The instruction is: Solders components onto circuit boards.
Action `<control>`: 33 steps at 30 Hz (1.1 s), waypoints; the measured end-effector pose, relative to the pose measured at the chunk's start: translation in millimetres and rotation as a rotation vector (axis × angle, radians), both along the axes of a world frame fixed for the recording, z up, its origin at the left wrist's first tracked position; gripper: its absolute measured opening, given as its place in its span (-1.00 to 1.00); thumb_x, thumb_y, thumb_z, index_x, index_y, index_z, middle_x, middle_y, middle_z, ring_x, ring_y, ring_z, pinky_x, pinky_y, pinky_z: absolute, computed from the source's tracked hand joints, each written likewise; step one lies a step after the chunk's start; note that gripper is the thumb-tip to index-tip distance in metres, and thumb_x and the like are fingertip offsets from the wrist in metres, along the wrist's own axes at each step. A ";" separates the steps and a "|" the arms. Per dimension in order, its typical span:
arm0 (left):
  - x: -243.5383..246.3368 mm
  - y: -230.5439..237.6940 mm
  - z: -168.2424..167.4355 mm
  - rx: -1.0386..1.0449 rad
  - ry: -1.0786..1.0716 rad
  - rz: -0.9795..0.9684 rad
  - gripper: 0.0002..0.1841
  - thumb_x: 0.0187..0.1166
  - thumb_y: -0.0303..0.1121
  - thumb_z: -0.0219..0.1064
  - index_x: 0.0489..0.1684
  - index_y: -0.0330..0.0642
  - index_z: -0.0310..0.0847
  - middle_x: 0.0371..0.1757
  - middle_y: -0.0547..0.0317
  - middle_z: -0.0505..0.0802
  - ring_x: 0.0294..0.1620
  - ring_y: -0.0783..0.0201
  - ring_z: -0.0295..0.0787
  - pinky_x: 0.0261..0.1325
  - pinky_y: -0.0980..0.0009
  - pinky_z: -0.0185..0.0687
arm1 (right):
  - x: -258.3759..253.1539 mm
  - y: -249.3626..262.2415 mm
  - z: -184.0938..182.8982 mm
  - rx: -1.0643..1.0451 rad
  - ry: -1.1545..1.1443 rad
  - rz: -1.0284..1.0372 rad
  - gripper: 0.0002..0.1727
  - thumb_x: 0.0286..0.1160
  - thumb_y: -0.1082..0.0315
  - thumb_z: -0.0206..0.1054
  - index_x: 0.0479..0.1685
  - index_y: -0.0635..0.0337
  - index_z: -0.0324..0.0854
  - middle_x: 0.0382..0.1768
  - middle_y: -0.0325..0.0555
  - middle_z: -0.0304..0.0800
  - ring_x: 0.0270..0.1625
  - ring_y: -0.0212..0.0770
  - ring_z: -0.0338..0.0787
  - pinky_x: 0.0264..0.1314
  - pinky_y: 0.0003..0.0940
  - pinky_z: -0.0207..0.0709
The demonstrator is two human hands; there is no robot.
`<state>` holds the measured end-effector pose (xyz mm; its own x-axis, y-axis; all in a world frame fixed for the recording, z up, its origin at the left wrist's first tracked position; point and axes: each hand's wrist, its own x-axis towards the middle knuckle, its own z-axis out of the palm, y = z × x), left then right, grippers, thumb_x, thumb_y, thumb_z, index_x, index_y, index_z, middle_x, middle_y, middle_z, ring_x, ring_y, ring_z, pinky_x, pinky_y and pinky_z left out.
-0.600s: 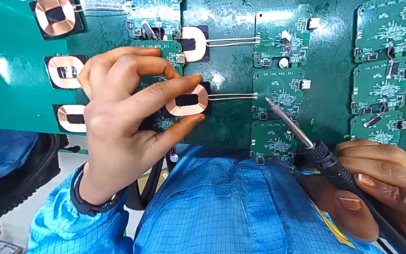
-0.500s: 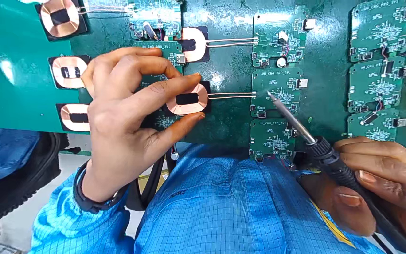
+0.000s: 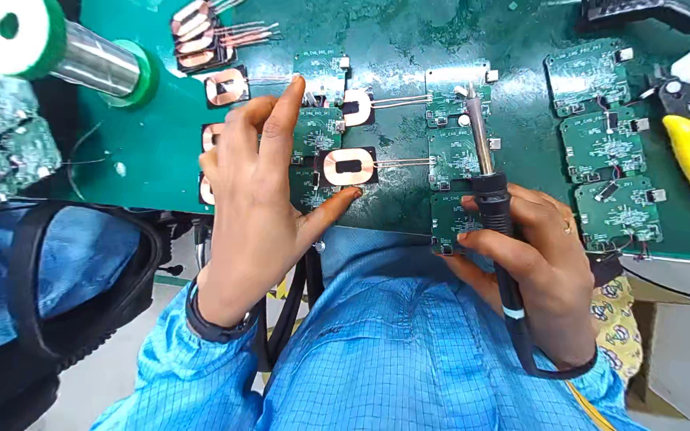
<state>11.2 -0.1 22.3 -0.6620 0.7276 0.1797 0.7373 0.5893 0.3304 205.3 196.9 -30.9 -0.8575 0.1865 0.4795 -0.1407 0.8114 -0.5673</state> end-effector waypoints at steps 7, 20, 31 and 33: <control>-2.8 -13.7 12.9 0.067 -0.141 -0.015 -0.17 0.39 -0.05 0.51 0.69 -0.23 0.35 0.47 -0.23 0.63 0.33 -0.02 0.72 0.15 0.14 0.75 | 4.9 6.8 3.8 -0.078 0.028 -0.025 -0.69 0.56 0.17 0.46 0.15 -0.05 0.50 0.21 -0.02 0.66 0.36 -0.21 0.65 0.42 -0.38 0.46; 0.4 -11.0 11.1 0.356 -0.200 0.042 -0.28 0.37 -0.17 0.53 0.56 -0.28 0.47 0.44 -0.09 0.64 0.19 0.32 0.75 0.03 0.45 0.78 | -10.7 3.3 1.3 -0.058 0.097 0.007 -0.73 0.58 0.22 0.43 0.14 0.02 0.55 0.13 0.08 0.71 0.25 -0.13 0.71 0.29 -0.37 0.53; -12.1 -22.2 19.6 0.501 -0.348 0.056 -0.42 0.40 -0.32 0.45 0.46 -0.31 0.48 0.45 0.15 0.67 0.27 0.41 0.75 0.13 0.51 0.77 | 2.0 14.8 4.9 -0.117 0.077 0.007 -0.72 0.58 0.16 0.44 0.10 -0.01 0.52 0.14 -0.01 0.70 0.33 -0.22 0.69 0.35 -0.47 0.52; -7.2 -17.2 14.3 0.464 -0.308 0.073 -0.38 0.37 -0.27 0.49 0.46 -0.31 0.50 0.45 0.06 0.67 0.27 0.38 0.74 0.12 0.47 0.76 | -3.2 12.5 2.7 -0.116 0.081 0.023 -0.73 0.60 0.16 0.42 0.11 0.00 0.53 0.13 0.03 0.71 0.32 -0.19 0.70 0.34 -0.44 0.53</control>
<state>4.0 -17.3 36.6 -0.7801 0.5688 0.2606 0.5285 0.3762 0.7610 202.1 209.4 -28.2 -0.8215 0.2255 0.5237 -0.2077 0.7371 -0.6431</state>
